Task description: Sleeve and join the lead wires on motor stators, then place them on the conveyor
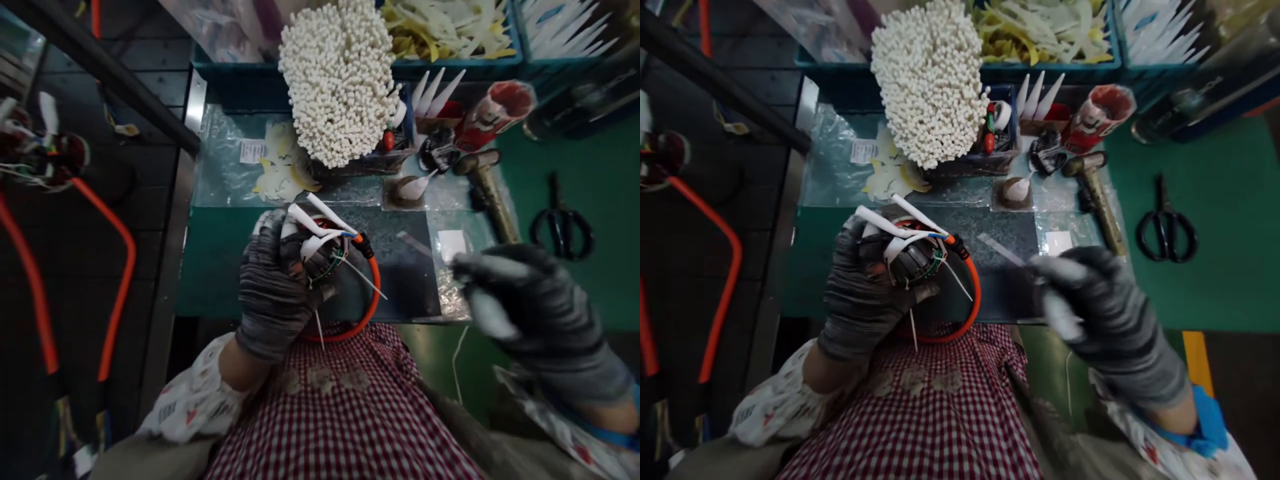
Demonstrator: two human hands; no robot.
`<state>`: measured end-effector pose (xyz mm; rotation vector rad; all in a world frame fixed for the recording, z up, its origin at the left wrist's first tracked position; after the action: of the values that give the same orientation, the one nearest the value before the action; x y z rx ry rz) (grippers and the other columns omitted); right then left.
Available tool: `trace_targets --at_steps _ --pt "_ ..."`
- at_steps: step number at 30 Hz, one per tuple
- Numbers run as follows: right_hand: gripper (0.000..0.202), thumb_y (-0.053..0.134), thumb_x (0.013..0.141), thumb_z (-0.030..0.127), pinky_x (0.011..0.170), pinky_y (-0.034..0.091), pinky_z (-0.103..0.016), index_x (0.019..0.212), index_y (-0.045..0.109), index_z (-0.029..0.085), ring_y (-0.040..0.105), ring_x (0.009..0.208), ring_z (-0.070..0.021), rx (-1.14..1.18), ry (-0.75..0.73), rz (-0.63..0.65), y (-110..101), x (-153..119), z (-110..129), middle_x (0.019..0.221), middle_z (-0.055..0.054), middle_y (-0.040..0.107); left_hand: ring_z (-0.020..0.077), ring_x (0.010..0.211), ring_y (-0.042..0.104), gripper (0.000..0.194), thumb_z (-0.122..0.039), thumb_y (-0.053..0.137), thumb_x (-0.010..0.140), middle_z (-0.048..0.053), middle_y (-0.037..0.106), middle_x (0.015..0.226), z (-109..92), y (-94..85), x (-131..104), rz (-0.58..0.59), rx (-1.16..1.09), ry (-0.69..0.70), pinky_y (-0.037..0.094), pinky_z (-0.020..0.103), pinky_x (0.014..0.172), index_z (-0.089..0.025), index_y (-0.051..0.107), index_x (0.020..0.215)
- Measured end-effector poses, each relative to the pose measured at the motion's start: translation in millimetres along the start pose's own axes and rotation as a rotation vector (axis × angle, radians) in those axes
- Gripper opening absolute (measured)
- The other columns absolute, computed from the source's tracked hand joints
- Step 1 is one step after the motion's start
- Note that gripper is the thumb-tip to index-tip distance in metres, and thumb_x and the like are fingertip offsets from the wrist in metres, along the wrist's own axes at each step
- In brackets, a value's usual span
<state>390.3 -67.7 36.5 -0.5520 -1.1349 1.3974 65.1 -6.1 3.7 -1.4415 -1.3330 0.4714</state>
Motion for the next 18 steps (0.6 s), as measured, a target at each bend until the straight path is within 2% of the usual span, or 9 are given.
trace_targets --at_steps 2,5,8,10,12,14,16,18 --pt "0.029 0.057 0.112 0.032 0.058 0.053 -0.031 0.128 0.080 0.024 0.075 0.075 -0.0214 -0.024 -0.145 0.069 7.2 13.7 25.7 0.108 -0.011 0.082 0.0478 0.148 0.060 0.108 -0.073 0.087 0.085 0.024 0.059 0.162 0.3 3.9 -1.0 -0.056 0.051 0.043 0.050 0.063 0.125 -0.019 0.044 0.168" --pt "0.038 0.051 0.115 0.035 0.050 0.041 -0.028 0.133 0.083 0.025 0.072 0.066 -0.0175 -0.101 -0.233 0.209 30.3 35.6 46.8 0.111 -0.010 0.086 0.0446 0.145 0.062 0.096 -0.067 0.085 0.090 0.022 0.062 0.159 0.5 9.5 -2.2 -0.126 0.038 0.060 0.048 0.058 0.127 -0.020 0.049 0.166" --pt "0.041 0.052 0.114 0.040 0.047 0.036 -0.029 0.143 0.080 0.029 0.071 0.061 -0.0180 -0.163 -0.162 0.416 47.0 51.6 53.2 0.112 -0.009 0.088 0.0414 0.149 0.061 0.083 -0.056 0.082 0.096 0.020 0.063 0.157 -4.9 13.2 -5.9 -0.170 -0.006 0.045 0.046 0.054 0.129 -0.021 0.050 0.165" --pt "0.041 0.051 0.115 0.037 0.048 0.037 -0.029 0.143 0.079 0.028 0.073 0.062 -0.0193 -0.184 -0.138 0.493 48.4 57.7 57.9 0.110 -0.009 0.089 0.0398 0.150 0.060 0.078 -0.049 0.080 0.099 0.018 0.064 0.156 -9.8 14.9 -8.5 -0.180 -0.011 0.038 0.046 0.054 0.130 -0.023 0.049 0.166" --pt "0.039 0.050 0.115 0.029 0.052 0.043 -0.029 0.136 0.082 0.026 0.076 0.068 -0.0209 -0.207 -0.223 0.473 43.8 60.6 65.9 0.110 -0.010 0.089 0.0389 0.150 0.060 0.075 -0.044 0.079 0.100 0.017 0.066 0.154 -13.1 15.8 -10.2 -0.195 -0.001 0.042 0.046 0.054 0.130 -0.025 0.048 0.166" --pt "0.038 0.050 0.112 0.017 0.057 0.048 -0.029 0.125 0.086 0.024 0.079 0.076 -0.0224 -0.235 -0.401 0.377 37.2 60.3 75.2 0.112 -0.011 0.089 0.0388 0.150 0.060 0.074 -0.042 0.079 0.100 0.018 0.066 0.153 -13.7 16.3 -10.9 -0.206 -0.001 0.048 0.046 0.054 0.131 -0.024 0.048 0.165" --pt "0.039 0.051 0.108 0.009 0.057 0.049 -0.028 0.115 0.087 0.023 0.079 0.080 -0.0228 -0.275 -0.547 0.285 32.5 57.3 81.6 0.114 -0.010 0.090 0.0389 0.150 0.060 0.074 -0.041 0.081 0.098 0.019 0.065 0.153 -11.9 16.6 -10.9 -0.205 -0.019 0.048 0.046 0.054 0.132 -0.023 0.049 0.163" --pt "0.038 0.052 0.106 0.006 0.054 0.046 -0.027 0.110 0.087 0.022 0.078 0.077 -0.0212 -0.317 -0.603 0.242 31.1 53.8 83.7 0.113 -0.008 0.090 0.0386 0.151 0.059 0.076 -0.040 0.083 0.097 0.018 0.064 0.154 -9.2 16.9 -10.5 -0.199 -0.045 0.043 0.046 0.053 0.132 -0.023 0.050 0.163"
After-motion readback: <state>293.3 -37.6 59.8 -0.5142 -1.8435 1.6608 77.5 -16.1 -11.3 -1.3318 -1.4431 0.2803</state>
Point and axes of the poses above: each hand's wrist, its own x-axis towards the middle knuckle, its own y-axis out of the palm, z = x × y, the point moved 2 cm from there along x, towards the middle knuckle
